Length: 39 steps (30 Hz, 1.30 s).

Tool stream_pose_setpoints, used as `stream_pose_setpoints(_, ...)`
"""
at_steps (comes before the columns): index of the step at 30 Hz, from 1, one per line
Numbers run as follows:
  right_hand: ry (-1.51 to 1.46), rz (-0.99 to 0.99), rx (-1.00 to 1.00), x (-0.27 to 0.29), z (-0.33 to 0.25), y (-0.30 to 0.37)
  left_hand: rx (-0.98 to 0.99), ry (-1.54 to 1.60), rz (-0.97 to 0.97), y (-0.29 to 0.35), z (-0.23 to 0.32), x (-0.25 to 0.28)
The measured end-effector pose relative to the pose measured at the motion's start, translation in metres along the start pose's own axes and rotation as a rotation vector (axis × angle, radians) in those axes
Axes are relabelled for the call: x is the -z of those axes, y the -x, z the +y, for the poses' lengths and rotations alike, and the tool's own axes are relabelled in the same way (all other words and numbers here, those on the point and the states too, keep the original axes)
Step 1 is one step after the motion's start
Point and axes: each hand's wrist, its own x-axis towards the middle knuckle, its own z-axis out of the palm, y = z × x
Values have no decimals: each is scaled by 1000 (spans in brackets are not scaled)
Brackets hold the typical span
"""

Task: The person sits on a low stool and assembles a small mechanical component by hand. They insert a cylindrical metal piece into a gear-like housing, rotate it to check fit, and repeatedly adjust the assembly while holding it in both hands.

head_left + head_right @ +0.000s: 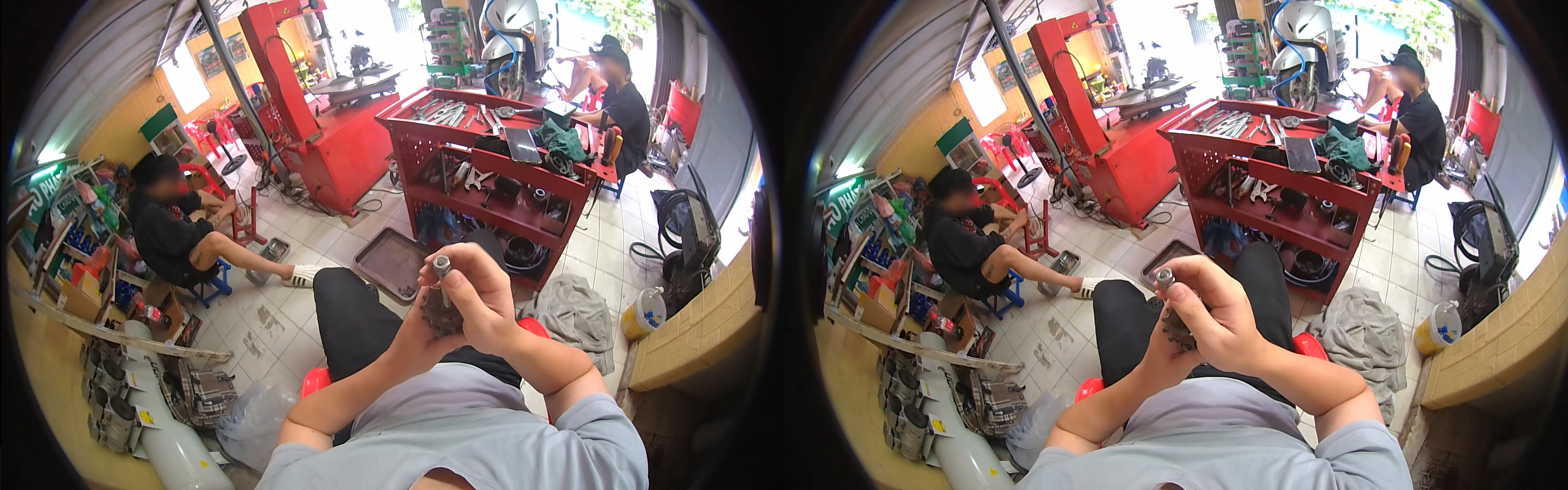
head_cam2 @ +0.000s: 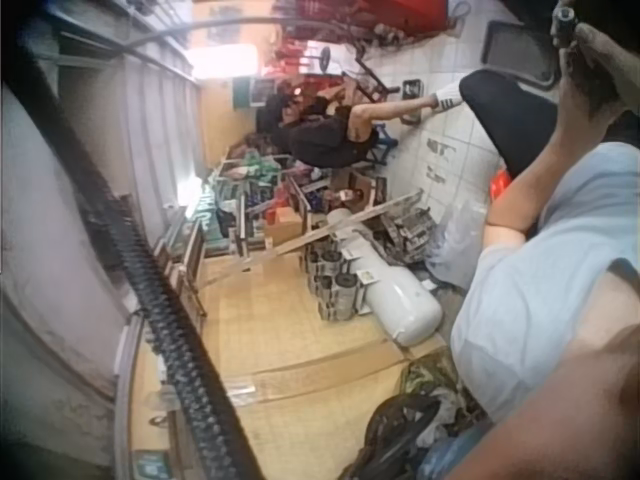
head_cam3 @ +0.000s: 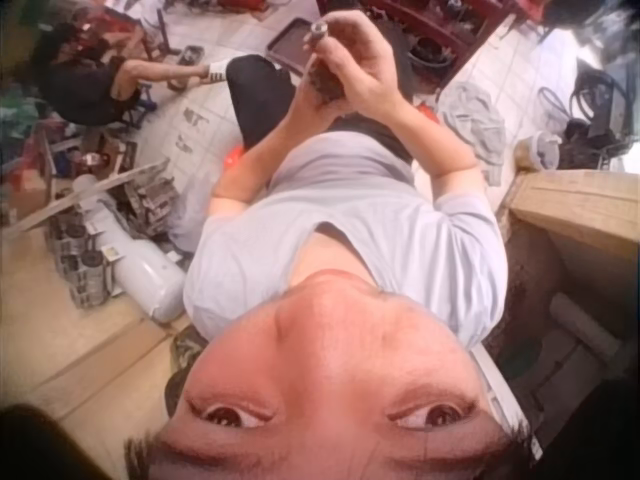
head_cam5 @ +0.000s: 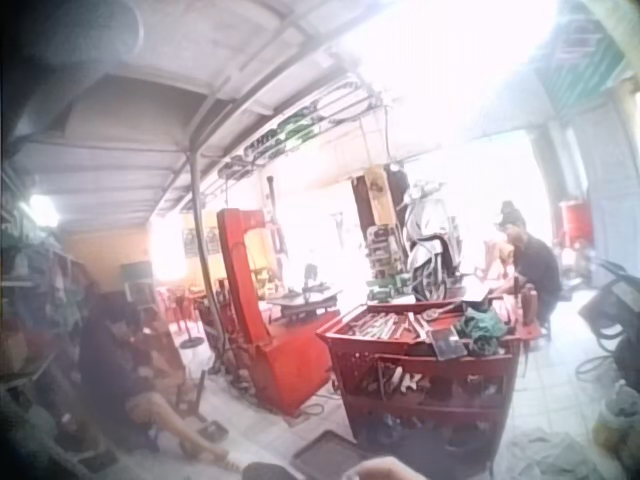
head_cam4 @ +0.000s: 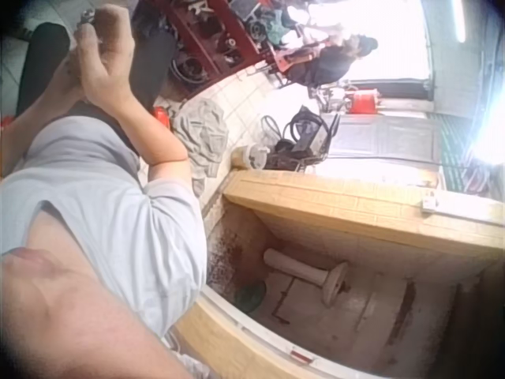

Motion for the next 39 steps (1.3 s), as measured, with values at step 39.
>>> stream_pose_setpoints(39, 7, 7, 47, 0, 7, 1, -53, -99, 43, -4, 6, 0)
